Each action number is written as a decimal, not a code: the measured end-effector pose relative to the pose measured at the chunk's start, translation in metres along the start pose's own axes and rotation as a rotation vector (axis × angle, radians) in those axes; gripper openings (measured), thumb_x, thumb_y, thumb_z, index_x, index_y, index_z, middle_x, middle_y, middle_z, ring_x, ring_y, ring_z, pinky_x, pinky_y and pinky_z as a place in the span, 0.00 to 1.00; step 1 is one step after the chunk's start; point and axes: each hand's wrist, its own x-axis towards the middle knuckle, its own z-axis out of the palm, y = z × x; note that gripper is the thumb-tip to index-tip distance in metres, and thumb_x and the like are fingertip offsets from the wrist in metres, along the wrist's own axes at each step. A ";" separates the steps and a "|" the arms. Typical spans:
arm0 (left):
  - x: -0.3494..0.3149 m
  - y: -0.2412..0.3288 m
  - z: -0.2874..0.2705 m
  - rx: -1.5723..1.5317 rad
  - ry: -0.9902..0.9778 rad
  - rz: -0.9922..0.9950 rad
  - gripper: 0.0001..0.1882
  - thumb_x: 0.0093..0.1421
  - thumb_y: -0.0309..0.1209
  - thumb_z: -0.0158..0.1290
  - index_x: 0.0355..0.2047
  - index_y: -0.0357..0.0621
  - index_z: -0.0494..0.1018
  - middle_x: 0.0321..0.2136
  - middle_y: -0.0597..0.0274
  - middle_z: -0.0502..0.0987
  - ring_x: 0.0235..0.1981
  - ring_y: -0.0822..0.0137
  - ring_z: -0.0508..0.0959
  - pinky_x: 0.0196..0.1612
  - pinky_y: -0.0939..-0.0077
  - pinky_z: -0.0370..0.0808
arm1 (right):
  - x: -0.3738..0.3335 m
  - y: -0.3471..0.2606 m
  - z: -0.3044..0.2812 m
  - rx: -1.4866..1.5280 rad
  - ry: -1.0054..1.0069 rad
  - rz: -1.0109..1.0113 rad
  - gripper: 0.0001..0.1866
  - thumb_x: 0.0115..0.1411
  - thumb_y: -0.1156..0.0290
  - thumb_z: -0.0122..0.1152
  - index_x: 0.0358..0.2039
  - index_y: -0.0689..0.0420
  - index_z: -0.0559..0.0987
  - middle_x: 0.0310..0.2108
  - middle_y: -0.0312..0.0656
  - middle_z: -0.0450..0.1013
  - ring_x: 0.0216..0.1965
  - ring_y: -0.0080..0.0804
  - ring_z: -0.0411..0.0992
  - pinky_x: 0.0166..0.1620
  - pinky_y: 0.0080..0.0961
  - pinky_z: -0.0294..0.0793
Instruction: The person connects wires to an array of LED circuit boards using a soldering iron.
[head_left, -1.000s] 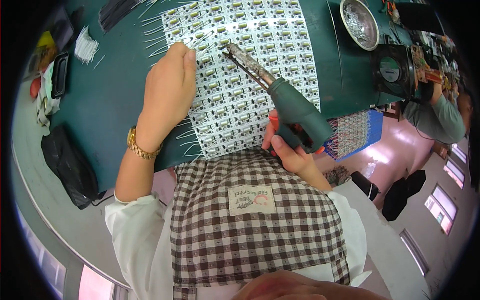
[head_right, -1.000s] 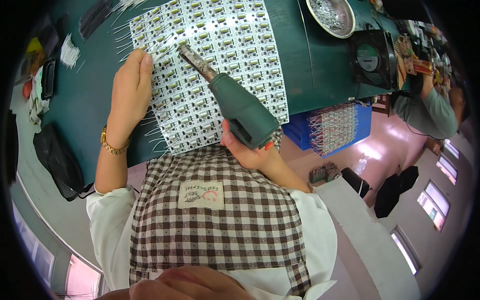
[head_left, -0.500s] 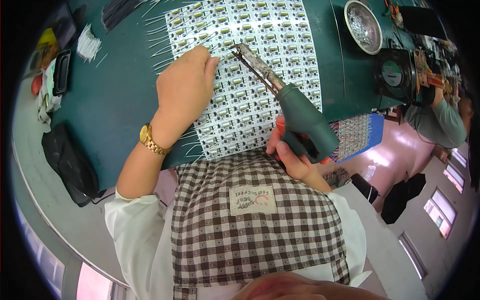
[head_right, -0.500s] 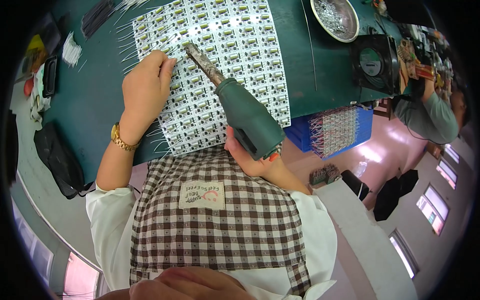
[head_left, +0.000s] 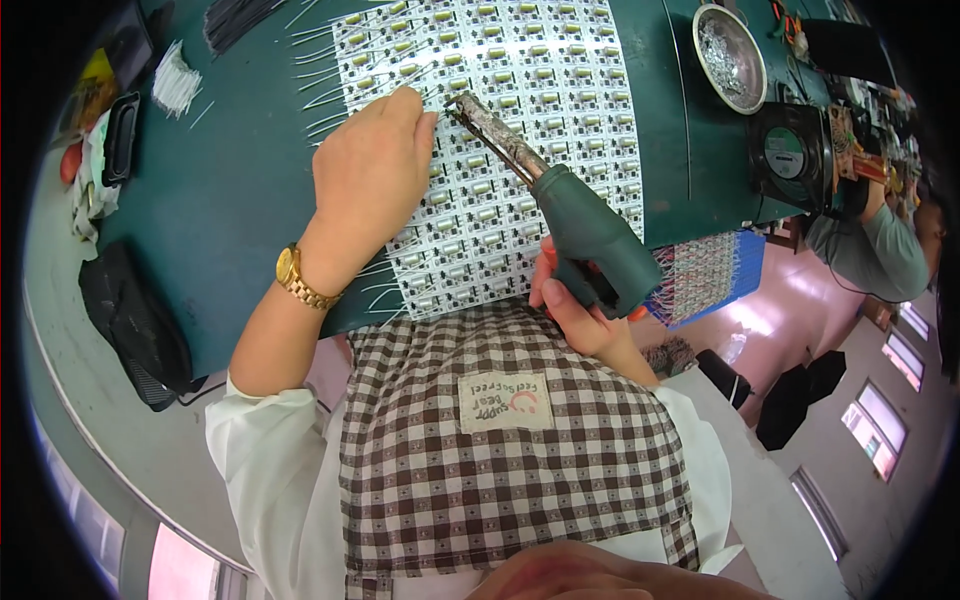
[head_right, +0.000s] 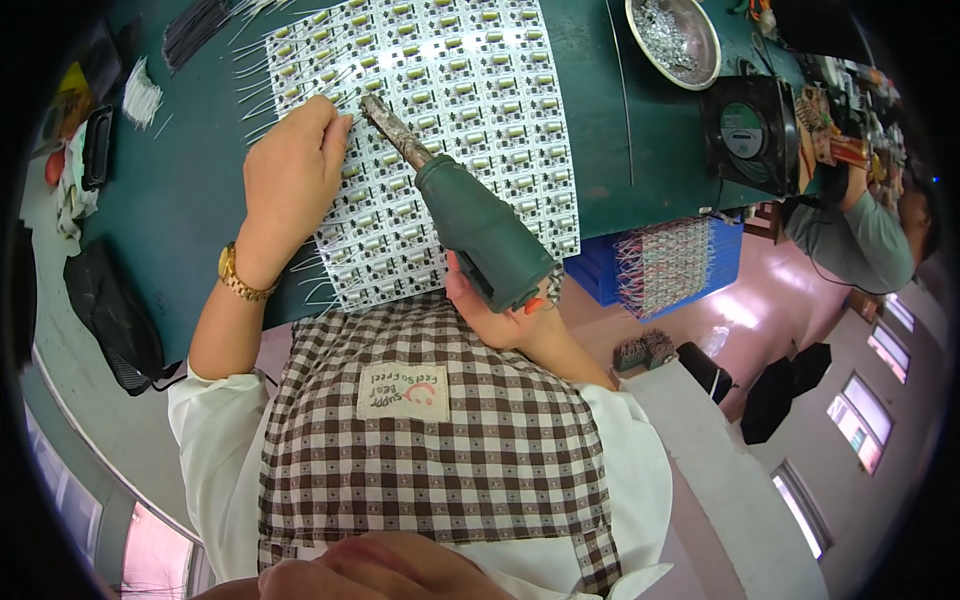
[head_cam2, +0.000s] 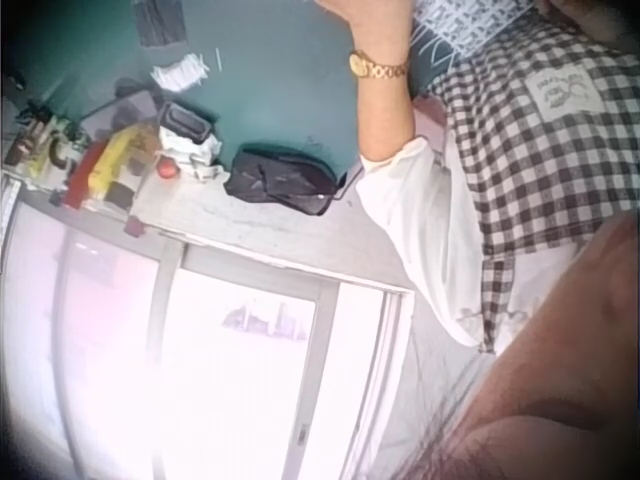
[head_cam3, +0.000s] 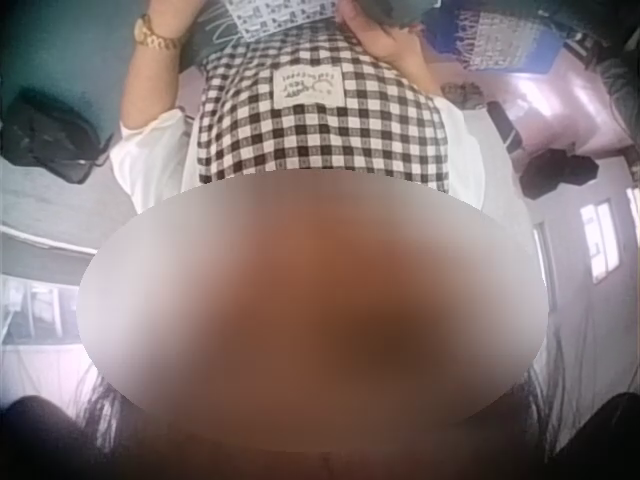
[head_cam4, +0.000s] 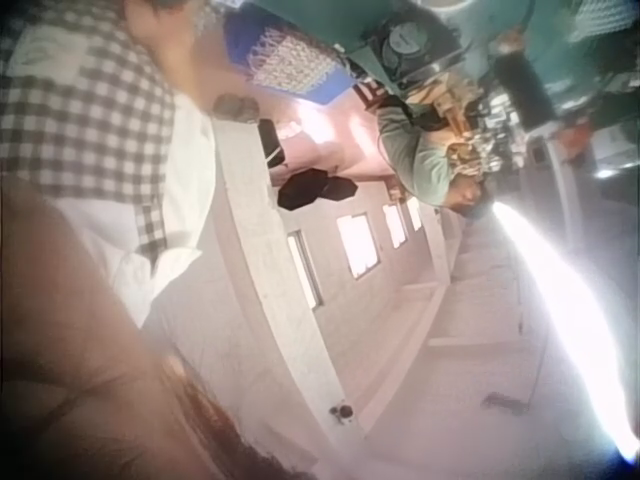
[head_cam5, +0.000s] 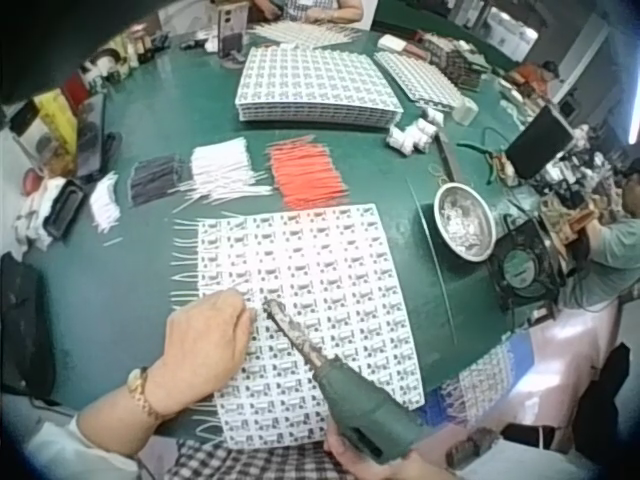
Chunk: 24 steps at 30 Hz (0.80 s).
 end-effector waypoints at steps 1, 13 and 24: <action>0.000 0.000 0.000 -0.001 -0.001 -0.001 0.10 0.59 0.34 0.51 0.26 0.41 0.67 0.22 0.53 0.73 0.23 0.51 0.73 0.25 0.62 0.68 | 0.000 -0.001 -0.001 -0.030 -0.016 0.016 0.20 0.58 0.72 0.54 0.52 0.58 0.65 0.24 0.41 0.68 0.24 0.25 0.67 0.29 0.21 0.65; 0.002 -0.002 0.000 0.030 0.000 0.027 0.09 0.57 0.34 0.52 0.26 0.42 0.67 0.20 0.56 0.73 0.22 0.54 0.75 0.24 0.62 0.70 | 0.005 -0.015 0.000 -0.029 0.019 0.140 0.10 0.58 0.65 0.56 0.28 0.59 0.72 0.21 0.34 0.70 0.20 0.17 0.64 0.26 0.18 0.64; 0.003 -0.002 -0.003 0.003 -0.072 -0.024 0.10 0.58 0.34 0.51 0.26 0.41 0.68 0.21 0.53 0.74 0.24 0.51 0.75 0.26 0.59 0.71 | 0.001 -0.010 0.000 -0.034 0.010 0.115 0.08 0.58 0.68 0.55 0.32 0.60 0.70 0.23 0.39 0.70 0.22 0.21 0.66 0.26 0.19 0.65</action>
